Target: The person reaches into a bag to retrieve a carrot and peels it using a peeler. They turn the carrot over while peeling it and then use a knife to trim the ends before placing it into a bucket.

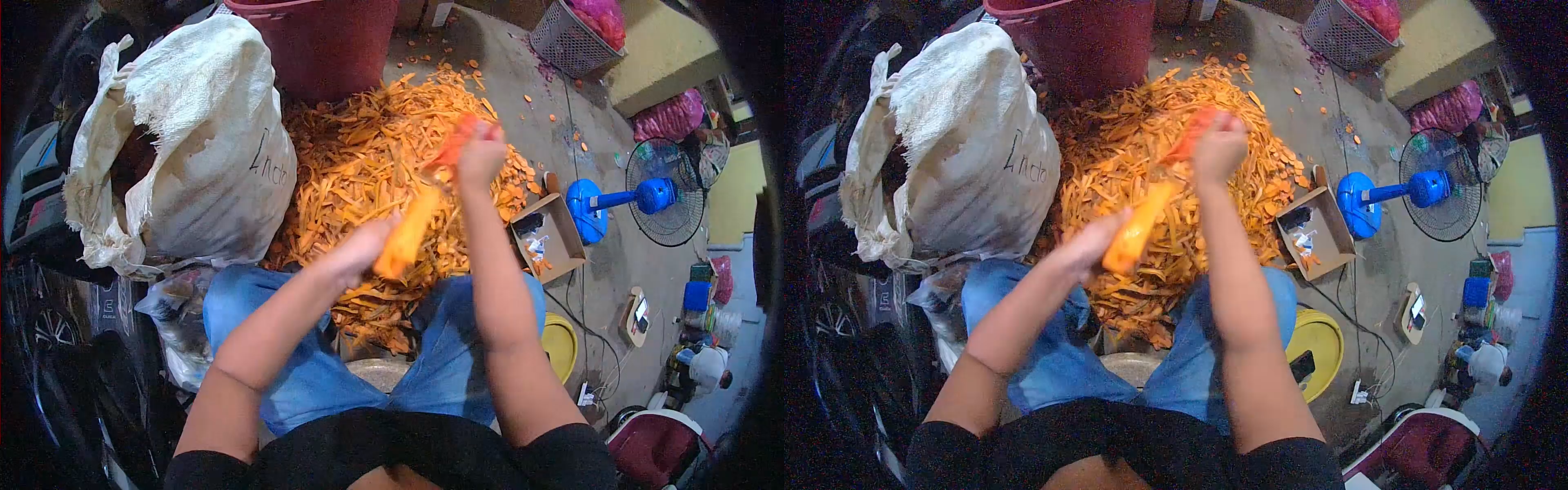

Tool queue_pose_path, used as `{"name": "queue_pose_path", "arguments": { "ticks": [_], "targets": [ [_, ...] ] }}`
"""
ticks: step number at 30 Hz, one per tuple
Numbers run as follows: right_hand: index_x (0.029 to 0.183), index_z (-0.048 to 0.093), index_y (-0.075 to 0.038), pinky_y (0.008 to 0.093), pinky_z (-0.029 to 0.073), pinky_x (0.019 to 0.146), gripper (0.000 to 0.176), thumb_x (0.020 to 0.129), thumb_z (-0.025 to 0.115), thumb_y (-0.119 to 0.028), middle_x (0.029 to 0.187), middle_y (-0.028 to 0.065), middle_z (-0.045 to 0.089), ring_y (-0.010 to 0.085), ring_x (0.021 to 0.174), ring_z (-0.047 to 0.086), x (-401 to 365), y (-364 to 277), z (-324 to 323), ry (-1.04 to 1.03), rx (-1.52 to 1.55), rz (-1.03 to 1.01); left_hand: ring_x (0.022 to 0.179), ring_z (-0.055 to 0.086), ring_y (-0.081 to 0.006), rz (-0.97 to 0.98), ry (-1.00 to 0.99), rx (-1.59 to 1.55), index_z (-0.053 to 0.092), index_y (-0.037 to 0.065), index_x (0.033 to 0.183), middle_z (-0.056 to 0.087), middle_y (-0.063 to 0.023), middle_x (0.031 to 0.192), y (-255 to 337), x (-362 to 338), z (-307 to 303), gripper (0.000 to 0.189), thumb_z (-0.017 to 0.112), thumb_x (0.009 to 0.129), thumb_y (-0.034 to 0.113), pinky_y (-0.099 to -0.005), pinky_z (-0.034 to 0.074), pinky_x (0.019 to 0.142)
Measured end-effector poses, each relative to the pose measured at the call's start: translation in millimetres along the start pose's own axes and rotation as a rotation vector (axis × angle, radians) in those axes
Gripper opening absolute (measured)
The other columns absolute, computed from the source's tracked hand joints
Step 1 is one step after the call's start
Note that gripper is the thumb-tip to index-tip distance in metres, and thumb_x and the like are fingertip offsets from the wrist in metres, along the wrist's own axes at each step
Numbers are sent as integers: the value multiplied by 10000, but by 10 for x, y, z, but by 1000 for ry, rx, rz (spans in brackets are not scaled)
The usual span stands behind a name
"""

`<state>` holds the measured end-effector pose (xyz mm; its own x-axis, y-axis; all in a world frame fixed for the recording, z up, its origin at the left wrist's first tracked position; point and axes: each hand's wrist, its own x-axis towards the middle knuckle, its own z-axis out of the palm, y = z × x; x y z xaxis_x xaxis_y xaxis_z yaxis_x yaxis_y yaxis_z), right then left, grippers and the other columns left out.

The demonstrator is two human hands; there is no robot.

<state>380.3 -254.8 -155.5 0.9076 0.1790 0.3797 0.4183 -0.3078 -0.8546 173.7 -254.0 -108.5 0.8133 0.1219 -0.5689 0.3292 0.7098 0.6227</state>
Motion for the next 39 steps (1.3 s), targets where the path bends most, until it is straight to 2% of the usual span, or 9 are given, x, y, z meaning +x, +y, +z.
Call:
{"name": "queue_pose_path", "arguments": {
  "ticks": [2, 8, 13, 15, 20, 22, 28, 37, 39],
  "targets": [
    [689, 504, 31, 336, 370, 514, 252, 773, 452, -201, 585, 139, 526, 253, 529, 492, 215, -29, -226, 53, -22, 290, 572, 507, -126, 3, 83, 145, 473, 40, 889, 532, -59, 741, -64, -105, 194, 374, 259, 845, 344, -240, 427, 543],
    [689, 493, 44, 327, 355, 512, 284, 776, 460, -224, 560, 108, 506, 205, 505, 466, 174, -252, -298, -59, 37, 339, 585, 499, -117, 64, 83, 0, 463, 26, 911, 513, -38, 703, 87, -7, -107, 407, 258, 839, 371, -226, 427, 537],
    [650, 475, 9, 277, 347, 482, 262, 787, 449, -213, 528, 47, 463, 143, 477, 407, -18, -527, -345, -249, 271, 41, 593, 477, -86, 240, 145, 168, 441, 34, 950, 488, -10, 708, 245, -49, -60, 300, 432, 786, 284, -196, 398, 515],
    [672, 478, 4, 285, 353, 484, 253, 776, 459, -226, 530, 77, 474, 165, 490, 432, -93, -706, -484, -367, 305, 99, 609, 474, -73, 252, 82, 156, 420, 40, 1008, 484, -4, 709, 237, 46, -195, 326, 500, 732, 193, -193, 381, 509],
    [728, 509, -6, 375, 400, 578, 181, 720, 459, -179, 655, 190, 522, 311, 638, 518, -306, -768, -637, -991, -290, -171, 587, 526, -203, 447, 511, 865, 481, 14, 899, 531, -106, 660, 339, 68, -325, 315, 558, 651, 191, -292, 406, 533],
    [734, 515, -13, 392, 397, 606, 171, 705, 459, -173, 684, 197, 524, 329, 677, 510, -412, -765, -647, -1005, -355, -154, 675, 519, -319, 570, 660, 1043, 497, 30, 866, 533, -176, 717, 347, 82, -354, 285, 549, 632, 183, -371, 404, 580],
    [715, 507, -10, 378, 388, 590, 243, 749, 446, -242, 660, 191, 515, 337, 662, 497, -473, -629, -529, -995, -348, -237, 636, 530, -281, 540, 711, 1131, 503, 12, 821, 530, -159, 662, 374, 55, -296, 268, 563, 628, 187, -317, 402, 574],
    [714, 558, -13, 375, 412, 596, 205, 672, 487, -201, 690, 185, 545, 316, 685, 528, -457, -365, -319, -1151, -325, 64, 623, 515, -297, 679, 704, 1197, 507, 23, 758, 520, -149, 664, 405, -12, -282, 210, 554, 622, 175, -348, 400, 537],
    [738, 557, 14, 358, 420, 548, 264, 668, 511, -237, 678, 189, 550, 305, 639, 542, -461, 32, -203, -1203, -278, 350, 631, 504, -278, 778, 566, 1135, 508, 27, 766, 507, -132, 669, 469, -161, -178, 214, 565, 631, 183, -330, 395, 560]
  ]
}}
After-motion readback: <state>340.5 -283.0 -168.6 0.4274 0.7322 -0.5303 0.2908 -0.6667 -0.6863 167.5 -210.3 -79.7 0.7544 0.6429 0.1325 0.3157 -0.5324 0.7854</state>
